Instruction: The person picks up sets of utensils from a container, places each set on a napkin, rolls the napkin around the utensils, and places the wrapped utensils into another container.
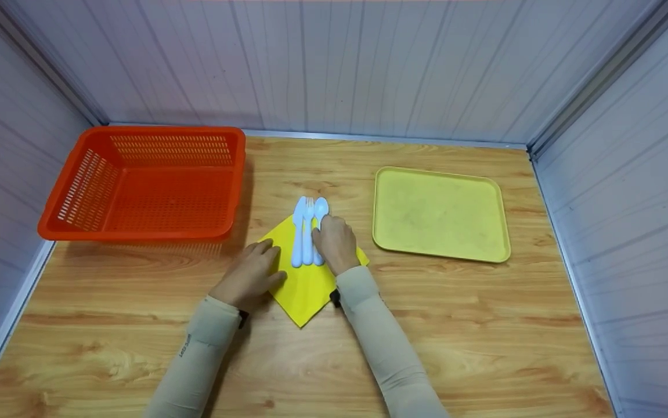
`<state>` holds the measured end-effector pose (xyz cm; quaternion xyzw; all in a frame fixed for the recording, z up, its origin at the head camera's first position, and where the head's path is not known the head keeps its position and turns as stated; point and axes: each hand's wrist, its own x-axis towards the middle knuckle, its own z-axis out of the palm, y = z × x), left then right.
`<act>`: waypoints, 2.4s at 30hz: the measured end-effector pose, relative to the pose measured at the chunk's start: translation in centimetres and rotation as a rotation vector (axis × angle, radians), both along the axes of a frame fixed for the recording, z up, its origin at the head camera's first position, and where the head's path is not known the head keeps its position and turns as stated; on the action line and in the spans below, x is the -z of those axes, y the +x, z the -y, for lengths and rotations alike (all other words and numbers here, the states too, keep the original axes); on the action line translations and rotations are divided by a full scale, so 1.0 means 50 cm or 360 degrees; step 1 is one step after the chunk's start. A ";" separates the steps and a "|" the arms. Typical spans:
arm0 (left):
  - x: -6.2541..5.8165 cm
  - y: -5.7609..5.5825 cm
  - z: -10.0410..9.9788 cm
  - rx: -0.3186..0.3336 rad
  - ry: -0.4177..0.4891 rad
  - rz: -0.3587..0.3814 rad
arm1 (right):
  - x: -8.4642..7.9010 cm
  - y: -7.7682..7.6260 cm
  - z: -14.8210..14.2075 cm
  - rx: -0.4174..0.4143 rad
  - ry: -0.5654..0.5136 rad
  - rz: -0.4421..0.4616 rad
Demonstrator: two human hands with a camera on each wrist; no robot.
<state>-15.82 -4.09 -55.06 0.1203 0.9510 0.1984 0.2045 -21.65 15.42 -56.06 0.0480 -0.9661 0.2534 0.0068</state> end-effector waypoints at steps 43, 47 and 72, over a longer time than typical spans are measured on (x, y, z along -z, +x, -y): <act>-0.003 0.099 0.024 0.0341 0.0081 -0.0455 | -0.032 0.159 -0.116 -0.0818 0.0361 -0.0273; 0.007 0.102 0.027 0.0337 0.0118 -0.0454 | -0.020 0.166 -0.127 -0.0982 0.0292 -0.0250; 0.031 0.075 0.028 0.0381 0.0177 -0.0999 | 0.008 0.164 -0.139 -0.0901 0.0158 -0.0177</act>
